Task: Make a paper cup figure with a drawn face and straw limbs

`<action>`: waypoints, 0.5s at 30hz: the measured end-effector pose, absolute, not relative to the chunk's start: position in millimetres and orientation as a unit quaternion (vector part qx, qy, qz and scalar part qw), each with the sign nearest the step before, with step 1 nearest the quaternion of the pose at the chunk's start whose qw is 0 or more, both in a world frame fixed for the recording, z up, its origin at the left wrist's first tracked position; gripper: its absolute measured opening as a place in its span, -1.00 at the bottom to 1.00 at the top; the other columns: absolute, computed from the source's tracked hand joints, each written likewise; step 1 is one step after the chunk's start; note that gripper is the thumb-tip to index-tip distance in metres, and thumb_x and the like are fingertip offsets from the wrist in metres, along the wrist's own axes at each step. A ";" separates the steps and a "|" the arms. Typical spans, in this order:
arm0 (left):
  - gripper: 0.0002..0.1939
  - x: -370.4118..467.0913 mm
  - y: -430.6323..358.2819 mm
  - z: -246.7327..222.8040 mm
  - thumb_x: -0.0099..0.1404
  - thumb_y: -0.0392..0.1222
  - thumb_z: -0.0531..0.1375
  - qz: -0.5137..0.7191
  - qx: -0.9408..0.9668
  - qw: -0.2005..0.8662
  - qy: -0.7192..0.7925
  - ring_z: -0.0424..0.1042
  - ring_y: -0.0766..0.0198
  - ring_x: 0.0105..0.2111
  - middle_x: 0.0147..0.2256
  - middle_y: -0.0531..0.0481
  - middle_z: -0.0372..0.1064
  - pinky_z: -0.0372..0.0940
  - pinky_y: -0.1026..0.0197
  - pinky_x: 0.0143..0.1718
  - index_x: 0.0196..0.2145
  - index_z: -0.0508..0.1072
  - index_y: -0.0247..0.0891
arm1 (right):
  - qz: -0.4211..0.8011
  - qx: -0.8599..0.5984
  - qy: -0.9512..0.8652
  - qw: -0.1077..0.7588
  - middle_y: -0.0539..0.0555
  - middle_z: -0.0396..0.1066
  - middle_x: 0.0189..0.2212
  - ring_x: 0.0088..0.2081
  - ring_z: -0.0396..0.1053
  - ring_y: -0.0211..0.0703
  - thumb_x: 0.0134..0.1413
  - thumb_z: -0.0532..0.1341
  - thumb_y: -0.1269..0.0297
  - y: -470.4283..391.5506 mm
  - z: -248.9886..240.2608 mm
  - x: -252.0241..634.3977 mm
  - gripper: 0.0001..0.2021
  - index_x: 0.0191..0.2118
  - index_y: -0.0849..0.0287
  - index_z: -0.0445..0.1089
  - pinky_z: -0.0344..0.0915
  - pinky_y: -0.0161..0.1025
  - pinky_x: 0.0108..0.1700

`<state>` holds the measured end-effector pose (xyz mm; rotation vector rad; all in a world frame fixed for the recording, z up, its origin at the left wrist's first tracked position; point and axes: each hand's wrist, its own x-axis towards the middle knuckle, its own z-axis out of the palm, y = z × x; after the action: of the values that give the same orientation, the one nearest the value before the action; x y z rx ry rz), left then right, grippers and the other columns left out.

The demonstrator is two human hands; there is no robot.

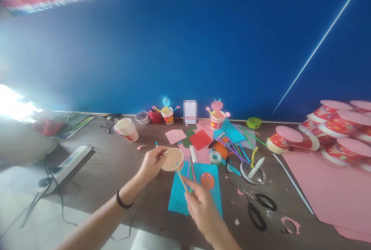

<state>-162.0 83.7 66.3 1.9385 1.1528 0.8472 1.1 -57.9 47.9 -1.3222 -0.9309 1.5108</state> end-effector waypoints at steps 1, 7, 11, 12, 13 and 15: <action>-0.76 -162.4 84.3 66.4 0.17 -0.28 0.08 0.330 0.749 0.359 0.448 0.44 0.25 -0.36 -0.33 -0.02 0.49 0.27 0.32 -0.37 -0.23 0.49 -0.26 | 0.652 -0.512 -0.330 0.452 -0.25 -0.01 -0.80 -0.78 -0.14 -0.42 0.07 0.12 0.05 -56.7 48.0 1.6 -0.38 0.21 0.29 0.17 -0.11 -0.47 -0.73; -0.76 -164.8 87.5 63.3 0.18 -0.24 0.09 0.336 0.748 0.344 0.457 0.44 0.23 -0.37 -0.35 -0.04 0.48 0.27 0.31 -0.39 -0.23 0.49 -0.27 | 0.673 -0.497 -0.315 0.448 -0.24 0.00 -0.80 -0.80 -0.16 -0.42 0.09 0.09 0.07 -51.2 44.4 -0.6 -0.39 0.21 0.29 0.16 -0.04 -0.46 -0.73; -0.76 -165.4 87.7 61.7 0.18 -0.24 0.10 0.337 0.750 0.343 0.453 0.43 0.24 -0.37 -0.33 -0.05 0.49 0.26 0.31 -0.38 -0.23 0.49 -0.26 | 0.391 -0.614 -0.555 0.402 0.10 0.47 -0.50 -0.48 0.40 -0.16 0.15 0.02 0.26 -54.1 40.2 -5.0 -0.56 0.13 0.20 0.31 0.34 -0.25 -0.36; -0.76 -165.3 87.6 61.7 0.19 -0.25 0.09 0.335 0.753 0.343 0.452 0.43 0.24 -0.37 -0.33 -0.04 0.49 0.26 0.31 -0.38 -0.22 0.49 -0.26 | 0.321 -0.635 -0.599 0.368 0.15 0.51 -0.43 -0.41 0.44 -0.10 0.15 0.00 0.32 -55.5 39.8 -5.7 -0.56 0.13 0.17 0.32 0.34 -0.22 -0.30; -0.76 -165.1 87.4 61.9 0.19 -0.25 0.09 0.331 0.755 0.342 0.450 0.43 0.24 -0.36 -0.32 -0.04 0.49 0.26 0.31 -0.38 -0.21 0.49 -0.26 | 0.266 -0.651 -0.630 0.329 0.17 0.53 -0.41 -0.40 0.45 -0.07 0.15 -0.03 0.38 -56.7 39.7 -6.3 -0.54 0.15 0.14 0.30 0.34 -0.21 -0.29; -0.75 -164.4 86.9 62.8 0.20 -0.24 0.08 0.326 0.757 0.341 0.451 0.43 0.24 -0.37 -0.32 -0.04 0.48 0.26 0.31 -0.38 -0.20 0.48 -0.26 | 0.205 -0.668 -0.665 0.266 0.16 0.52 -0.50 -0.48 0.45 -0.06 0.12 -0.05 0.44 -58.0 40.2 -7.1 -0.50 0.19 0.14 0.24 0.32 -0.22 -0.37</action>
<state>-164.4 86.9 62.8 1.9702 1.1735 0.8473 -7.1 -58.0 40.2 -1.8031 -1.7951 0.5531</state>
